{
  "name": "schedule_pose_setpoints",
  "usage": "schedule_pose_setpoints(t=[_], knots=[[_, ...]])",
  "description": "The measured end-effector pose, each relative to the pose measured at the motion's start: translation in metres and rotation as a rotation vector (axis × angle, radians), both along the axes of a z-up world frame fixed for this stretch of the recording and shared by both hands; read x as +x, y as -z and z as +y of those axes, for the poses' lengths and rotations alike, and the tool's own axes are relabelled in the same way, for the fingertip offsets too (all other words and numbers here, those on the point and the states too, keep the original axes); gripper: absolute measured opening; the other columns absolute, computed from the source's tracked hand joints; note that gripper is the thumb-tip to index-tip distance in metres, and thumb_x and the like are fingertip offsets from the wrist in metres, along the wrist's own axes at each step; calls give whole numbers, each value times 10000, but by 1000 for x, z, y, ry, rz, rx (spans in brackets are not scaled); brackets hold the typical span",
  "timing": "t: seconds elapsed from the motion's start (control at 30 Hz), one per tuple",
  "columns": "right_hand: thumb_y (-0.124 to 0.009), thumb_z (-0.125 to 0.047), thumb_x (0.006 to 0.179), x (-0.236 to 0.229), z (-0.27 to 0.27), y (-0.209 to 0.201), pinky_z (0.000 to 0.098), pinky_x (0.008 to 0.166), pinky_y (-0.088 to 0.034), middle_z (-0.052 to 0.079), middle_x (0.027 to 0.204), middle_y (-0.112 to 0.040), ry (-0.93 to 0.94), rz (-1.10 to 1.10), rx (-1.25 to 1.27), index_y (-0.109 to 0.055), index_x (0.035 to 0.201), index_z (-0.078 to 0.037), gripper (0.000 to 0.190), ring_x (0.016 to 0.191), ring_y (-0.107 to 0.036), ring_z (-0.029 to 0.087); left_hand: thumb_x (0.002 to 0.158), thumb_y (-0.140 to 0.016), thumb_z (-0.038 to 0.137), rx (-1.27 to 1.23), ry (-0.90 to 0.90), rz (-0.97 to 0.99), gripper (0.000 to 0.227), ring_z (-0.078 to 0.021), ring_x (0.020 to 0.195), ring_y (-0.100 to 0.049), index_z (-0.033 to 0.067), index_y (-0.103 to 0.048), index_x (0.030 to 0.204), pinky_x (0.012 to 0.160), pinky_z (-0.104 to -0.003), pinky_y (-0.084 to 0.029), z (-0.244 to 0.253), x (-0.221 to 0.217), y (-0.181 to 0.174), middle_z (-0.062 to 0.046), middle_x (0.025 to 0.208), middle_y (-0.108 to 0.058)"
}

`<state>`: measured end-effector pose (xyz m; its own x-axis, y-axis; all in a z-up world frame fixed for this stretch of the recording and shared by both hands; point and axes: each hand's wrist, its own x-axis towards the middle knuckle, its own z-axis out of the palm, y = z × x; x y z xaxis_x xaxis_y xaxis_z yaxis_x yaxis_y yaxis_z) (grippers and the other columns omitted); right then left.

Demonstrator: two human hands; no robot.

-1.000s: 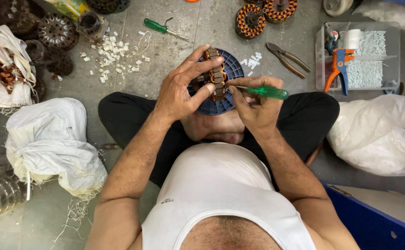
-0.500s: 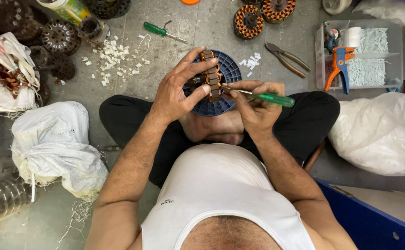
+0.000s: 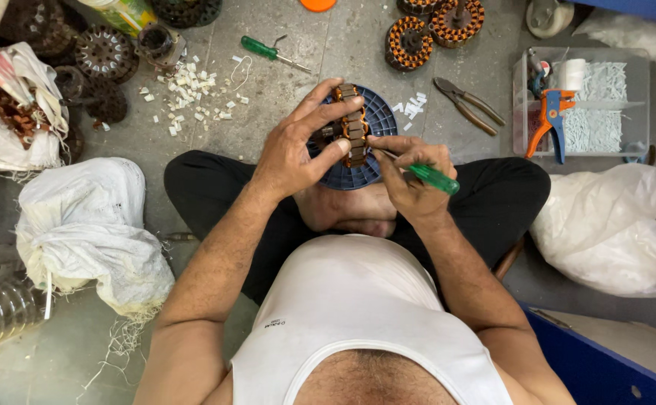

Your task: The person inserts small white plastic spacers into the slots of a blue motor stator core while seated on the floor. They use a green-handled screwdriver to adjust the copper windings and ensure the spacers are properly seated.

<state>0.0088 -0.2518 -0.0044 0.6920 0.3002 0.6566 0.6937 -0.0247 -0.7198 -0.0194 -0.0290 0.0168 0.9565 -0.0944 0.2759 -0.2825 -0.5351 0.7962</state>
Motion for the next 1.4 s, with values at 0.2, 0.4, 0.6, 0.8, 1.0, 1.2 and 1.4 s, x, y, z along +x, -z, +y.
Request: schedule_pose_setpoints(t=[0.2, 0.4, 0.6, 0.8, 1.0, 1.2, 1.4], knots=[[-649, 174, 986, -7, 0, -15, 375, 898, -643, 287, 1140, -681, -107, 63, 150, -385, 1117, -52, 372, 1123, -729, 342, 886, -750, 295, 23, 45, -21, 669, -333, 1450, -542, 343, -508, 1507, 1157, -497, -534, 4, -2, -8, -70, 1676, -371], [-680, 160, 993, -2, 9, -30, 319, 832, -652, 248, 1100, -702, -77, -3, -6, -341, 1171, -49, 436, 1055, -764, 303, 709, -916, 528, 134, -26, -32, 857, -304, 1293, -638, 358, -525, 1452, 1018, -514, -552, -2, 2, -7, -62, 1620, -404], [-745, 107, 968, -2, 20, -51, 309, 848, -639, 184, 1058, -742, 29, -57, -202, -416, 1145, -29, 397, 1015, -776, 252, 689, -942, 508, 86, -40, -51, 851, -282, 1260, -674, 379, -550, 1433, 993, -493, -596, -2, 2, 3, -35, 1612, -429], [-765, -14, 884, -4, 29, -82, 362, 643, -566, 88, 1007, -758, 99, -332, -594, -578, 1088, -58, 280, 753, -724, 228, 666, -989, 393, 15, -4, -60, 855, -303, 1232, -663, 358, -564, 1406, 966, -453, -597, -3, 8, 11, -76, 1598, -406], [-714, -185, 898, -16, 52, -95, 323, 584, -504, 15, 828, -626, 189, -597, -993, -606, 1042, -119, 192, 675, -621, 147, 736, -893, 166, 57, -18, -25, 809, -243, 1167, -727, 366, -562, 1447, 1007, -465, -613, -2, 5, 6, -60, 1636, -411], [-772, -73, 930, 0, 33, -92, 362, 673, -562, 55, 939, -725, 78, -198, -673, -638, 1101, -81, 218, 786, -713, 225, 710, -945, 426, 235, -51, -161, 925, -336, 1384, -526, 328, -479, 1503, 1116, -548, -456, -3, 1, -2, -67, 1616, -380], [-705, 101, 1051, 3, 0, -65, 300, 920, -644, 149, 1107, -710, -19, 154, -103, -460, 1197, -25, 312, 1084, -751, 206, 801, -900, 530, 152, -75, -367, 817, -271, 1367, -546, 265, -497, 1461, 1130, -464, -443, -1, -7, 4, -35, 1623, -392]])
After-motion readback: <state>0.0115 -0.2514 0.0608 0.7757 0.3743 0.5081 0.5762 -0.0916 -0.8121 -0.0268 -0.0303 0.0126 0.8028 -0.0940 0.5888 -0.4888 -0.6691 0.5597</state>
